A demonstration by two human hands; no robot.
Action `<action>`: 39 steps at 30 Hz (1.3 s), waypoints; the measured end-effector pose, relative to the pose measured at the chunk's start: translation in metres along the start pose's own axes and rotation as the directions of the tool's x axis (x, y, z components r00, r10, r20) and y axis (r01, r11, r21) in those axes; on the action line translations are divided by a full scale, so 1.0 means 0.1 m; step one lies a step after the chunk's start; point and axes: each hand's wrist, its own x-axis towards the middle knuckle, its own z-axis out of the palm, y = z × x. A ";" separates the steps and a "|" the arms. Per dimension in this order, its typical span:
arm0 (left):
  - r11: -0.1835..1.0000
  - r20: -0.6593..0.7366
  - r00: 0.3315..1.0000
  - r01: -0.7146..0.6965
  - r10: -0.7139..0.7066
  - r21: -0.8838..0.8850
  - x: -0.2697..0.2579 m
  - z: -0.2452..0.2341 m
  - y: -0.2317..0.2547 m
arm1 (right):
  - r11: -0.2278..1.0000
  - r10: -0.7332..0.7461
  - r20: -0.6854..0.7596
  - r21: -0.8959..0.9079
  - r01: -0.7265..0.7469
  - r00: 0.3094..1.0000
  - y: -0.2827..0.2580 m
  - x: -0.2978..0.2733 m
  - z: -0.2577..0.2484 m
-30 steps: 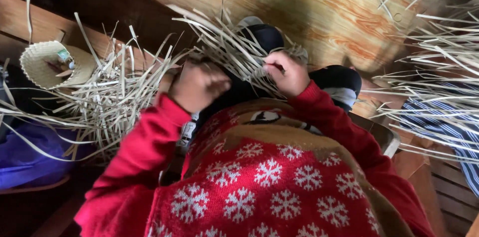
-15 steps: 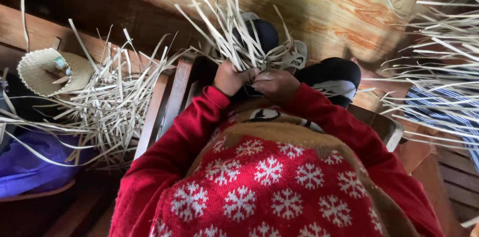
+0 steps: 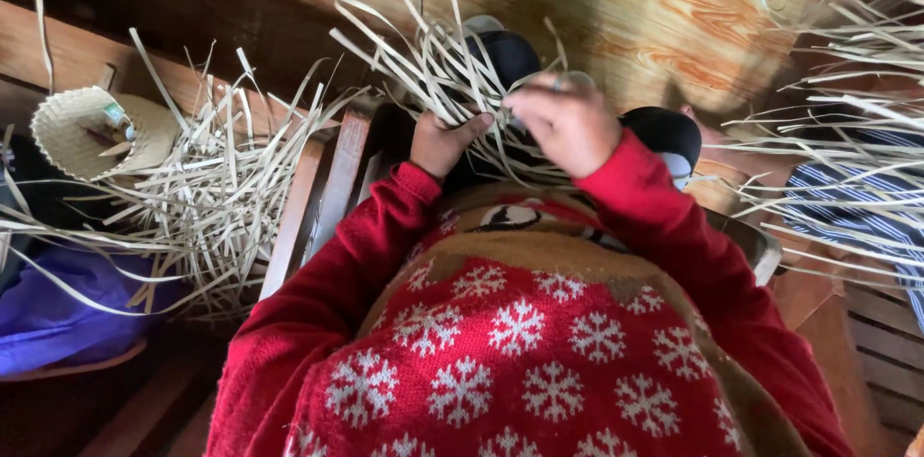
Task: Weaving and braiding long strips of dried plant material to create a craft item.
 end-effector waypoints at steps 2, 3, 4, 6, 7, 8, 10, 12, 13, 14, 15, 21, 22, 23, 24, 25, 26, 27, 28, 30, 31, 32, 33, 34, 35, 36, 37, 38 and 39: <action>0.999 -0.026 0.999 0.021 -0.022 -0.036 0.02 0.04 -0.06 | 0.987 0.090 -0.040 0.135 -0.084 0.995 0.14 0.13 -0.03; 0.999 -0.024 1.000 0.017 -0.018 -0.036 0.03 0.05 -0.09 | 0.988 0.089 -0.042 0.132 -0.083 0.995 0.21 0.14 0.05; 0.997 -0.043 0.999 0.015 -0.019 -0.075 0.03 0.05 -0.13 | 0.978 0.124 -0.013 0.168 -0.120 0.992 0.28 0.16 0.13; 0.993 -0.071 0.997 0.011 -0.019 -0.116 0.02 0.06 -0.07 | 0.967 0.151 0.021 0.206 -0.153 0.988 0.31 0.21 0.21; 0.992 -0.072 0.997 -0.023 0.014 -0.124 0.01 0.07 0.01 | 0.965 0.157 0.050 0.205 -0.164 0.986 0.27 0.23 0.21; 0.990 -0.071 0.996 -0.055 0.046 -0.130 -0.01 0.09 0.10 | 0.963 0.164 0.078 0.203 -0.177 0.983 0.23 0.25 0.21; 0.992 -0.070 0.996 -0.060 0.053 -0.114 0.00 0.09 -0.03 | 0.961 0.147 0.079 0.226 -0.162 0.986 0.28 0.25 0.36; 0.993 -0.060 0.996 -0.067 0.062 -0.096 0.03 0.09 -0.12 | 0.958 0.135 0.073 0.246 -0.149 0.988 0.28 0.24 0.42; 0.993 -0.075 0.996 -0.048 0.040 -0.103 0.05 0.08 -0.16 | 0.957 0.143 0.061 0.248 -0.153 0.988 0.27 0.23 0.41; 0.993 -0.089 0.996 -0.026 0.016 -0.113 0.06 0.08 -0.20 | 0.955 0.151 0.051 0.249 -0.159 0.987 0.25 0.22 0.40; 0.993 -0.088 0.996 -0.028 0.018 -0.114 0.08 0.08 -0.19 | 0.956 0.151 0.050 0.248 -0.159 0.987 0.24 0.21 0.41; 0.994 -0.124 0.992 0.008 -0.021 -0.106 0.15 0.01 -0.29 | 0.865 0.186 -0.044 0.482 -0.142 0.982 0.22 0.05 0.55; 0.996 -0.144 0.989 0.010 -0.023 -0.093 0.16 0.01 -0.27 | 0.892 0.045 -0.101 0.452 0.005 0.994 0.19 0.05 0.50; 0.997 -0.163 0.986 0.012 -0.025 -0.081 0.17 0.01 -0.26 | 0.898 -0.097 -0.152 0.414 0.153 0.984 0.16 0.04 0.44; 0.997 -0.162 0.987 0.011 -0.024 -0.081 0.17 0.04 -0.24 | 0.898 -0.097 -0.153 0.412 0.153 0.983 0.13 0.06 0.42; 0.995 -0.134 0.991 -0.020 0.006 -0.100 0.16 0.06 -0.22 | 0.904 -0.128 -0.162 0.387 0.182 0.978 0.10 0.07 0.39; 0.991 -0.106 0.994 -0.051 0.038 -0.121 0.16 0.09 -0.18 | 0.908 -0.159 -0.170 0.360 0.212 0.972 0.08 0.09 0.36; 0.991 -0.104 0.994 -0.053 0.040 -0.121 0.19 0.09 -0.19 | 0.909 -0.159 -0.172 0.358 0.212 0.972 0.10 0.10 0.35; 0.987 -0.092 0.993 -0.085 0.072 -0.139 0.21 0.07 -0.21 | 0.898 -0.127 -0.163 0.399 0.183 0.978 0.11 0.09 0.34; 0.981 -0.082 0.991 -0.117 0.105 -0.157 0.22 0.00 -0.06 | 0.885 -0.096 -0.152 0.440 0.154 0.984 0.16 0.06 0.36; 0.982 -0.093 0.982 -0.156 0.166 0.102 0.22 -0.06 0.10 | 0.883 -0.080 -0.120 0.453 0.126 0.990 0.20 0.04 0.38; 0.917 -0.085 0.970 -0.183 0.227 0.353 0.21 -0.11 0.26 | 0.881 -0.061 -0.088 0.464 0.095 0.994 0.24 0.00 0.40; 0.917 -0.083 0.970 -0.184 0.227 0.354 0.20 -0.14 0.40 | 0.881 -0.059 -0.090 0.464 0.094 0.994 0.26 -0.03 0.44; 0.880 -0.085 0.961 -0.204 0.264 0.428 0.18 -0.16 0.54 | 0.889 -0.038 -0.098 0.452 0.078 0.994 0.29 -0.07 0.48; 0.838 -0.084 0.950 -0.222 0.302 0.499 0.17 -0.18 0.69 | 0.896 -0.017 -0.106 0.440 0.062 0.994 0.32 -0.10 0.52; 0.836 -0.082 0.950 -0.221 0.301 0.502 0.22 -0.20 0.78 | 0.895 -0.015 -0.108 0.443 0.062 0.994 0.29 -0.10 0.47; 0.835 -0.044 0.933 -0.299 0.358 0.462 0.28 -0.22 0.88 | 0.923 -0.020 -0.060 0.383 0.042 0.998 0.26 -0.09 0.42; 0.827 -0.007 0.909 -0.376 0.416 0.418 0.34 -0.23 0.98 | 0.947 -0.021 -0.011 0.321 0.023 1.000 0.23 -0.08 0.37; 0.825 -0.003 0.909 -0.376 0.416 0.421 0.35 -0.38 1.04 | 0.946 -0.018 -0.015 0.322 0.022 1.000 0.25 -0.10 0.39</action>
